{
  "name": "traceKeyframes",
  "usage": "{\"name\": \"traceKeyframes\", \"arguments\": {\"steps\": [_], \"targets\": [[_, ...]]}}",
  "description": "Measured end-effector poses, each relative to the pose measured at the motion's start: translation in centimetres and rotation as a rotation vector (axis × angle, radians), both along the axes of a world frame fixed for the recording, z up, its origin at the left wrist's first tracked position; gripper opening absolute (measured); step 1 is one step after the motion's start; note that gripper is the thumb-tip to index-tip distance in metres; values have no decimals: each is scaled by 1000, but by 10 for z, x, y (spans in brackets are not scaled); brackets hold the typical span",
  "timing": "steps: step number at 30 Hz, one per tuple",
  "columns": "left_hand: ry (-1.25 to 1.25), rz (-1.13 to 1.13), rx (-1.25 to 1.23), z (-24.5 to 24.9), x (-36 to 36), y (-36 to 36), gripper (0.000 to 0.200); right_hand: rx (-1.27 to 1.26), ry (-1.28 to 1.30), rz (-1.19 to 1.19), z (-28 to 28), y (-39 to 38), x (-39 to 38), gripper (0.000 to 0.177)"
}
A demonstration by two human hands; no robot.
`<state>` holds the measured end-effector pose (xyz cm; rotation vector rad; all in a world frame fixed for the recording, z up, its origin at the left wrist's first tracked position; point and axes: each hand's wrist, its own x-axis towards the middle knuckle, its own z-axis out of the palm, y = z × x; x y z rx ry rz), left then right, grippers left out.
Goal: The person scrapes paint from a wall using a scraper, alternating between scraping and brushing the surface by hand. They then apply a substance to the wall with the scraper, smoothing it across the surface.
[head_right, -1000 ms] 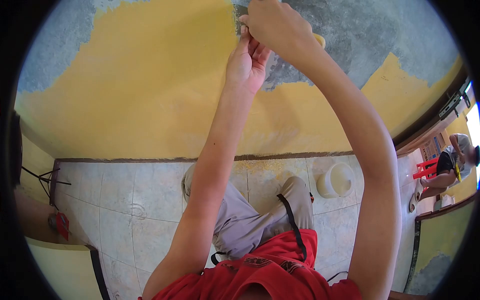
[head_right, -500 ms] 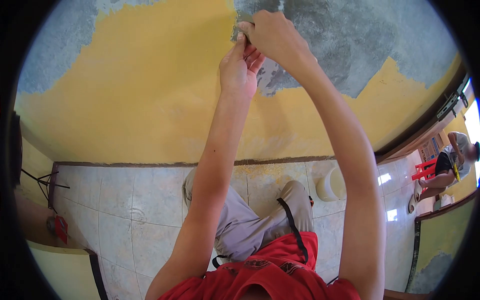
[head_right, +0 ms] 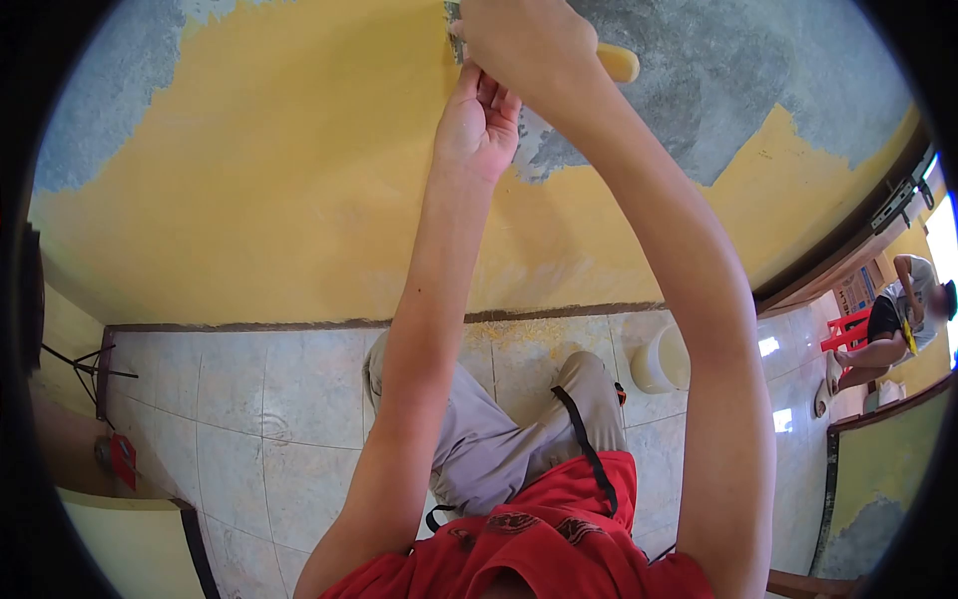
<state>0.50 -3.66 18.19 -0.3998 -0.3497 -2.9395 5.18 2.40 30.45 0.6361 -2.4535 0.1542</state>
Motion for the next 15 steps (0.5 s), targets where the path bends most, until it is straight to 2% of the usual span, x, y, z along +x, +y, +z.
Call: {"name": "traceKeyframes", "arguments": {"steps": [3, 4, 6, 8, 10, 12, 15], "targets": [[18, 35, -44, 0, 2, 3, 26, 64, -3, -14, 1, -1, -3, 40], [13, 36, -41, -1, 4, 4, 26, 28, -75, -52, 0, -1, -5, 40], [-25, 149, -162, 0, 4, 6, 26, -6, -135, -85, -5, 3, -18, 39], [-13, 145, -193, -6, -3, 5, 26, -95, -52, 115, -26, 20, -38, 40], [-20, 145, -223, -11, -2, 8, 25, -61, -80, 118, -27, 36, -36, 39], [-54, -32, -177, -11, 1, 16, 24, -35, -96, 121, -25, 41, -34, 38], [-43, -55, -104, -6, -2, 13, 22, -11, -84, 93, -22, 42, -31, 36]]}}
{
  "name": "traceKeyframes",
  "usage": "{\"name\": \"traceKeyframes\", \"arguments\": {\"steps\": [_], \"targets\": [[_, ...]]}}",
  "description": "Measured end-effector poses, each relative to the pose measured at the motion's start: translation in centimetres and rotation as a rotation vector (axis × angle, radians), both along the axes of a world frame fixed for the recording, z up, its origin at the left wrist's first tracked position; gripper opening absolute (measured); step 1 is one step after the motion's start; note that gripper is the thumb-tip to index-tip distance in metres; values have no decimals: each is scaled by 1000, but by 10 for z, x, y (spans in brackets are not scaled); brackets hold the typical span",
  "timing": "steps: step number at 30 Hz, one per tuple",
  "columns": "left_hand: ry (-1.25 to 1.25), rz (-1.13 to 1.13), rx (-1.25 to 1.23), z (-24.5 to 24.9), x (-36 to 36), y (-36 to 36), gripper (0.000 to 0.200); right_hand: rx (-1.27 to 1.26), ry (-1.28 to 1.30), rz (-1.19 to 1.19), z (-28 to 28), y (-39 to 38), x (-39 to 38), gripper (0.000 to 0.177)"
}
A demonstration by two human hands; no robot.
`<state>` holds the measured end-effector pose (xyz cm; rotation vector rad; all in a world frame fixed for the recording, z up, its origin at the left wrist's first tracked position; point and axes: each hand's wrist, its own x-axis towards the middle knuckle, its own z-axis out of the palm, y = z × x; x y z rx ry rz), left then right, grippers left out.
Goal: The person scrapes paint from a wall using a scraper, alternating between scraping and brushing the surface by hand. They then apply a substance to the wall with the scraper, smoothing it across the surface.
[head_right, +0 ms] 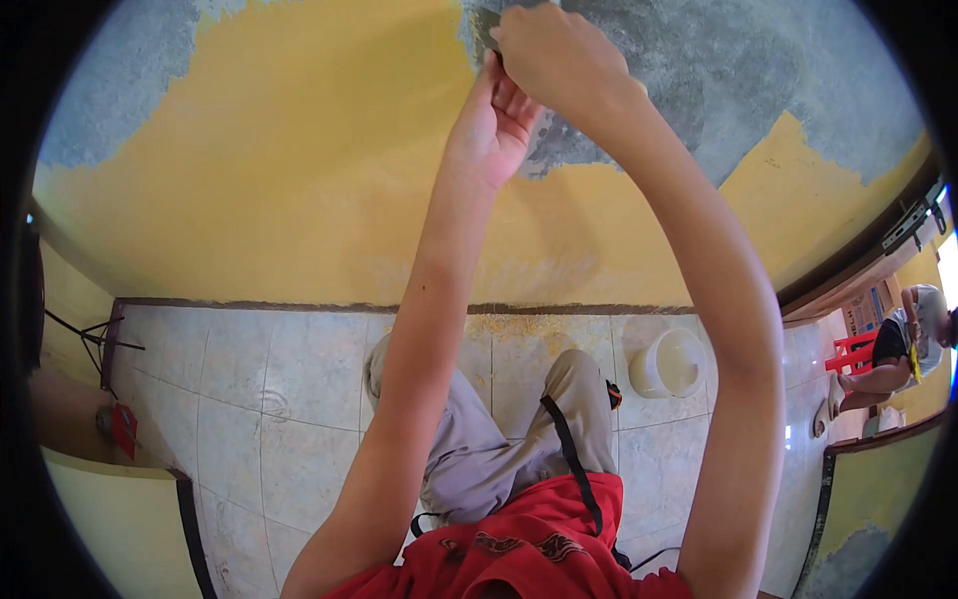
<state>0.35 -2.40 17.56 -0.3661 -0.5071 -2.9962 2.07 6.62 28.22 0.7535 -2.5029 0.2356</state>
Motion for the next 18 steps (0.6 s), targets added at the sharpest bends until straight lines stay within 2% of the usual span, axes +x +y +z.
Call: {"name": "traceKeyframes", "arguments": {"steps": [3, 5, 9, 12, 15, 18], "targets": [[-4, 39, 67, 13, 0, -4, 19, -7, 83, 7, 12, -10, 1, 39], [11, 54, 98, 16, 0, 1, 21, 64, 34, -54, 21, -17, 4, 41], [3, 104, 189, 20, -1, 11, 25, 39, -27, -118, 27, -19, 12, 39], [5, 186, 122, 15, -5, 8, 25, -42, -85, -29, 23, -20, 7, 41], [-44, 241, 14, 13, -4, 1, 26, -122, -28, -39, 15, -19, -2, 33], [-88, 217, 47, 16, -1, 0, 26, -151, -118, -41, 16, -22, -2, 29]]}}
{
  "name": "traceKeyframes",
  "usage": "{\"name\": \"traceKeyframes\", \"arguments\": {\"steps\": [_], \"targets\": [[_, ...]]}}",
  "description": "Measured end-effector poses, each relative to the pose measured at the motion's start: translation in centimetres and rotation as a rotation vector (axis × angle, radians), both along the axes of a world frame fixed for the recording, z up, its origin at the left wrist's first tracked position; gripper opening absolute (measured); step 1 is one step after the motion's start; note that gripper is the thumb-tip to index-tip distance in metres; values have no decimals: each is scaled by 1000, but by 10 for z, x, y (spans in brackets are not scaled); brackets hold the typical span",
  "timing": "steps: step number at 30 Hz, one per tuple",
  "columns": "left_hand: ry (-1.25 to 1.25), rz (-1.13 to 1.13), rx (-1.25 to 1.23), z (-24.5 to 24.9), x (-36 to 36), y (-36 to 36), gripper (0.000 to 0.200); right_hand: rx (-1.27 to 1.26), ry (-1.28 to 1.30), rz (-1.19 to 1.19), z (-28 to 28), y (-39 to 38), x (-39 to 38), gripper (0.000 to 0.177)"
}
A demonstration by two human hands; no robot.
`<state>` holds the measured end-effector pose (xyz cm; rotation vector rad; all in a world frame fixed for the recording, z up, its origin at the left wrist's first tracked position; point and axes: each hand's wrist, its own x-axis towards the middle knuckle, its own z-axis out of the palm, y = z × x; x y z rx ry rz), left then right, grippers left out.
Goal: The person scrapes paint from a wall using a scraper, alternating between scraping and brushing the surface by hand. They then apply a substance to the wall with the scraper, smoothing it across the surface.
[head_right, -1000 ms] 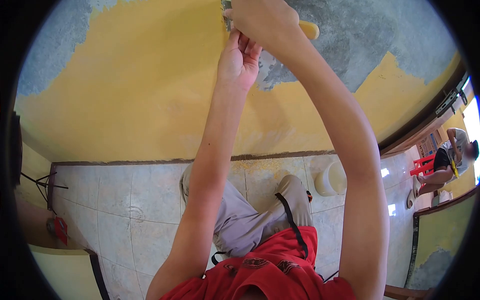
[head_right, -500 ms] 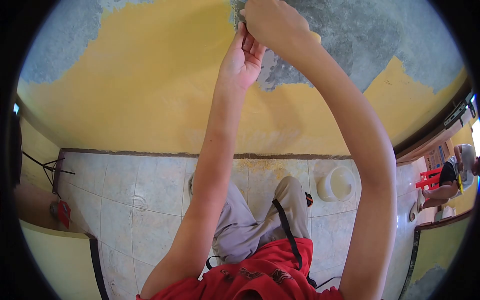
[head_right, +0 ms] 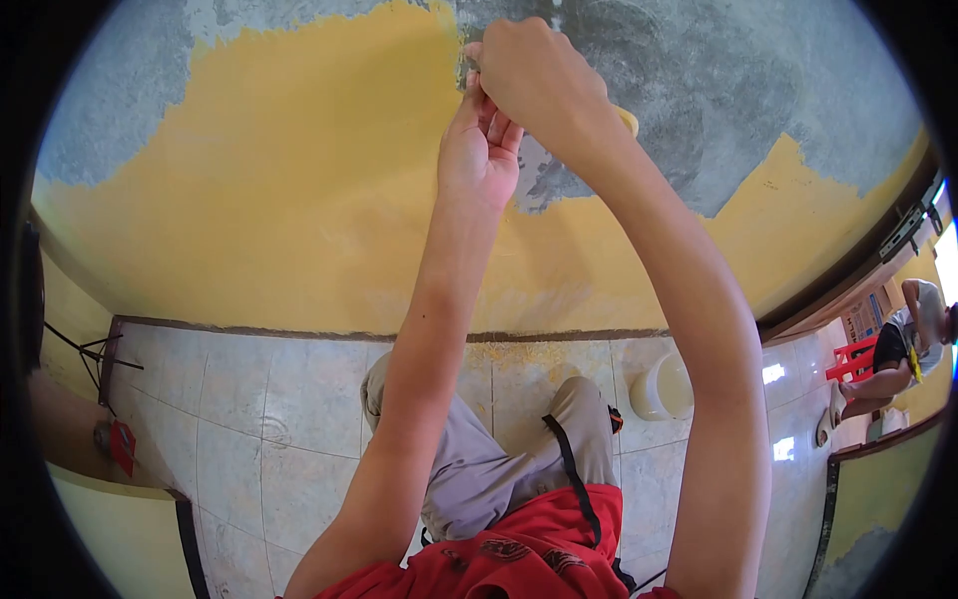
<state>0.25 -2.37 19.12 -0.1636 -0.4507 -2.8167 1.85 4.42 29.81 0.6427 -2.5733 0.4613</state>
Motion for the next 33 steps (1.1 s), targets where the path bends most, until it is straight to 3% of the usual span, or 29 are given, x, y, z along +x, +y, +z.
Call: {"name": "traceKeyframes", "arguments": {"steps": [2, 8, 12, 21, 23, 24, 26, 28, 30, 31, 32, 33], "targets": [[1, -18, 43, 2, 3, 0, 26, 29, 12, -5, 1, -3, 8, 41], [73, -115, 120, 8, 3, 3, 26, 126, 260, -75, 0, -16, 19, 40], [87, -102, 123, 9, 5, 6, 26, 236, 171, -65, 13, -14, 13, 36], [-46, -47, -35, 12, 8, -7, 21, 110, 269, 2, 3, -10, -17, 40], [-11, -2, -8, 12, 7, -8, 23, 403, 395, 110, -1, -7, -36, 39], [24, 51, 19, 13, 7, -10, 26, 405, 395, 110, 0, -19, -27, 39], [64, 141, -45, 14, 5, -46, 26, -128, 236, 173, 4, -56, -11, 39], [128, 258, -114, 25, 4, -75, 26, 1, 247, 142, 23, -89, 10, 39], [164, 233, 1, 16, 16, -82, 26, 134, 223, 98, 14, -109, 28, 39], [313, 215, 76, 1, 10, -79, 27, 186, 315, 153, 1, -113, 30, 27], [312, 230, 95, -6, 9, -75, 27, 239, 396, 216, -15, -113, 30, 15], [309, 223, 93, -12, 9, -73, 27, 241, 396, 234, -27, -110, 30, 15]]}}
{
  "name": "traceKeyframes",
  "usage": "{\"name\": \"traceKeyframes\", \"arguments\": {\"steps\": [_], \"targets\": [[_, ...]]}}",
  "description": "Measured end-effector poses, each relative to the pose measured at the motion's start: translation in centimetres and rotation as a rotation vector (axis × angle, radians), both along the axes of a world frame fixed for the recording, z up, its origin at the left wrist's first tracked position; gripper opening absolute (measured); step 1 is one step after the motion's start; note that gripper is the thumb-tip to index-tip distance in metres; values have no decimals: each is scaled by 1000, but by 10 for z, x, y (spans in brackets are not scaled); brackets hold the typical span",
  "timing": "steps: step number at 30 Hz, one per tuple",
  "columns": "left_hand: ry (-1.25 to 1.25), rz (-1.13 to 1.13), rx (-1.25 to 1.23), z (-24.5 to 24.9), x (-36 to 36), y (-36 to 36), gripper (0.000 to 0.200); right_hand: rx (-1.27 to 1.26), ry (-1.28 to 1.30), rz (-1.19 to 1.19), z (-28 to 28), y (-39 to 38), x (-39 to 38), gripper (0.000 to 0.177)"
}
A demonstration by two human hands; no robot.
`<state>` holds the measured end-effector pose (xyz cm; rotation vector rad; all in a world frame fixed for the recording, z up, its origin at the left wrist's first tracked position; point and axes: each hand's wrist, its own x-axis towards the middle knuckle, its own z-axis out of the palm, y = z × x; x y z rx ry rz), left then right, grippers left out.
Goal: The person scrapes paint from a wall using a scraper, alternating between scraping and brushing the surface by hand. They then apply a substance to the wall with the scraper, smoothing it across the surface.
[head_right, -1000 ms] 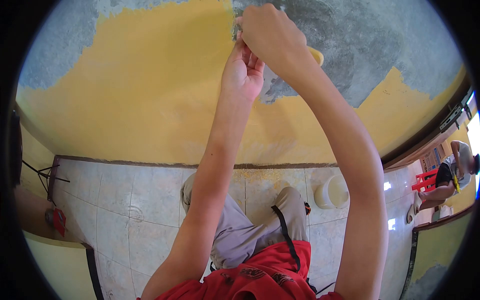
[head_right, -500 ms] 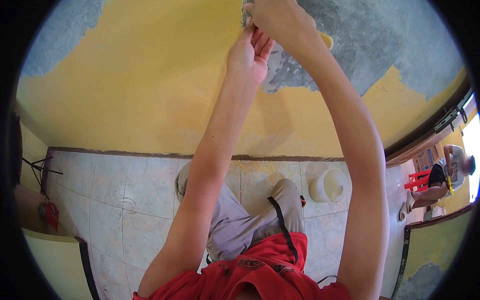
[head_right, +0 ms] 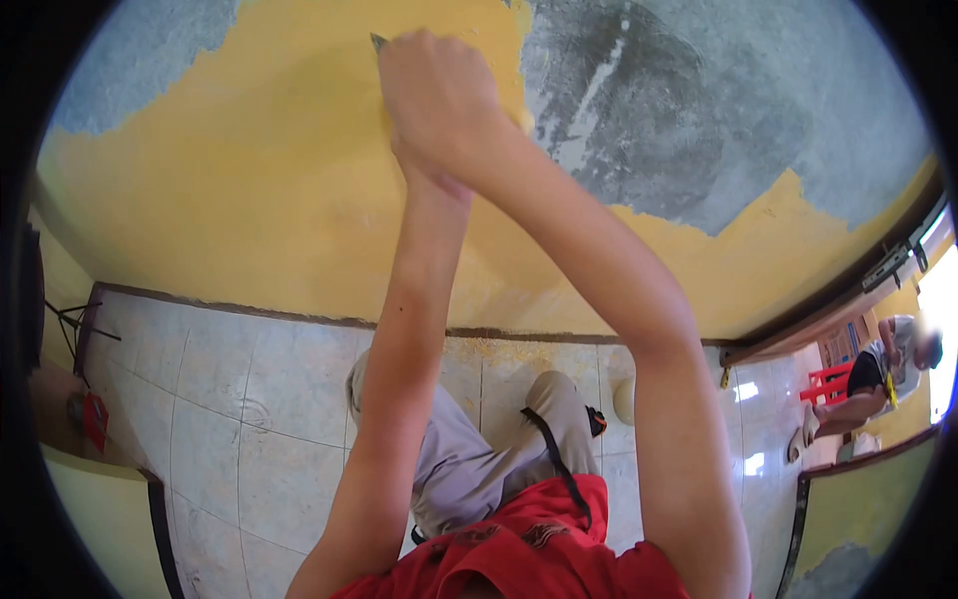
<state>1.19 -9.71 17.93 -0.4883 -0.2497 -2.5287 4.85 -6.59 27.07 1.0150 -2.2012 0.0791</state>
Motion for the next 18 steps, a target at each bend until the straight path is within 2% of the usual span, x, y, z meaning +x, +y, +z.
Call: {"name": "traceKeyframes", "arguments": {"steps": [3, 5, 8, 10, 12, 14, 15, 16, 17, 18], "targets": [[-20, -55, -76, -10, 0, 9, 27, -130, -137, 9, -20, 19, -6, 12], [-53, -102, -118, -20, 8, 23, 28, -172, -278, -25, -27, 40, -5, 26], [-66, -142, -177, -24, 8, 37, 28, -232, -369, -20, -30, 72, -5, 26], [-302, -121, -239, -31, 4, 47, 26, -243, -421, -31, -30, 96, -10, 29], [-322, -205, -247, -30, 5, 62, 24, -238, -448, -33, -16, 114, -17, 31], [-346, -281, -255, -24, 9, 74, 21, -168, -555, -136, 3, 128, -17, 37], [-283, -301, -222, -13, 10, 80, 21, -170, -553, -131, 10, 131, -22, 37], [-220, -322, -192, -1, 11, 84, 22, -187, -440, -148, 18, 133, -30, 36], [-215, -321, -199, 13, 12, 85, 22, -206, -322, -168, 26, 135, -34, 36], [-224, -328, -160, 28, 11, 86, 23, -212, -315, -165, 40, 134, -28, 36]]}}
